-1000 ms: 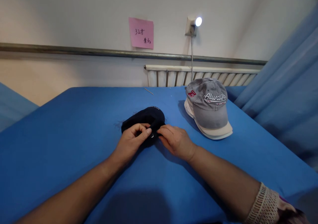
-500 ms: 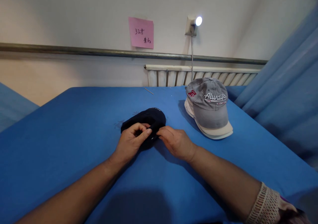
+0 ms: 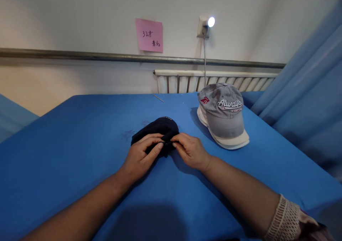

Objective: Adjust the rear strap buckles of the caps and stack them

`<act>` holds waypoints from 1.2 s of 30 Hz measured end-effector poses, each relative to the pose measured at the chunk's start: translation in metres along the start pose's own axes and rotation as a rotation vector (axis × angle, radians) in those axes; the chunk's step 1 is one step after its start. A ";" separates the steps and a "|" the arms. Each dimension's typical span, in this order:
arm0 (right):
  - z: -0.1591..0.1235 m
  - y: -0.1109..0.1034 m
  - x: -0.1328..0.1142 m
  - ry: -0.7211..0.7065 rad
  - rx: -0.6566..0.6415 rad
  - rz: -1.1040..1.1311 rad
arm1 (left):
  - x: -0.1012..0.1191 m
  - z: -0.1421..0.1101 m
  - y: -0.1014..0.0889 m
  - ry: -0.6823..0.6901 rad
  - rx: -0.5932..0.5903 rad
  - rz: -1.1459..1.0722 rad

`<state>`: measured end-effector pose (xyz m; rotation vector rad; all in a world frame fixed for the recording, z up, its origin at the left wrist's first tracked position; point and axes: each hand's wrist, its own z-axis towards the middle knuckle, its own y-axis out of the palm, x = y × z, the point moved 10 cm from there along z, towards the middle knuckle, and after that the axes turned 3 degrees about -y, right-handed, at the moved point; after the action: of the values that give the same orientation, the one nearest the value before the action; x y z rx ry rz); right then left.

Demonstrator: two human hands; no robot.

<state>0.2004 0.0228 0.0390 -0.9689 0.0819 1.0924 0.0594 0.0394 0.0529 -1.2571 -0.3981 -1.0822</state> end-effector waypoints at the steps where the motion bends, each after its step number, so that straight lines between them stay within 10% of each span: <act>1: 0.000 0.000 -0.001 -0.011 -0.002 0.006 | -0.003 0.000 -0.001 -0.031 0.014 -0.021; 17: -0.004 -0.005 0.011 0.093 0.072 0.056 | 0.010 -0.003 -0.002 0.140 0.002 0.181; 28: 0.004 0.005 -0.028 -0.138 0.031 -0.334 | -0.005 0.005 -0.007 -0.137 0.051 -0.038; 36: 0.004 -0.003 -0.031 -0.178 0.059 -0.239 | 0.008 0.000 -0.010 0.064 0.094 0.113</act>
<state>0.1852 0.0034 0.0589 -0.8024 -0.1427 0.9456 0.0552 0.0363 0.0643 -1.1453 -0.3218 -0.9936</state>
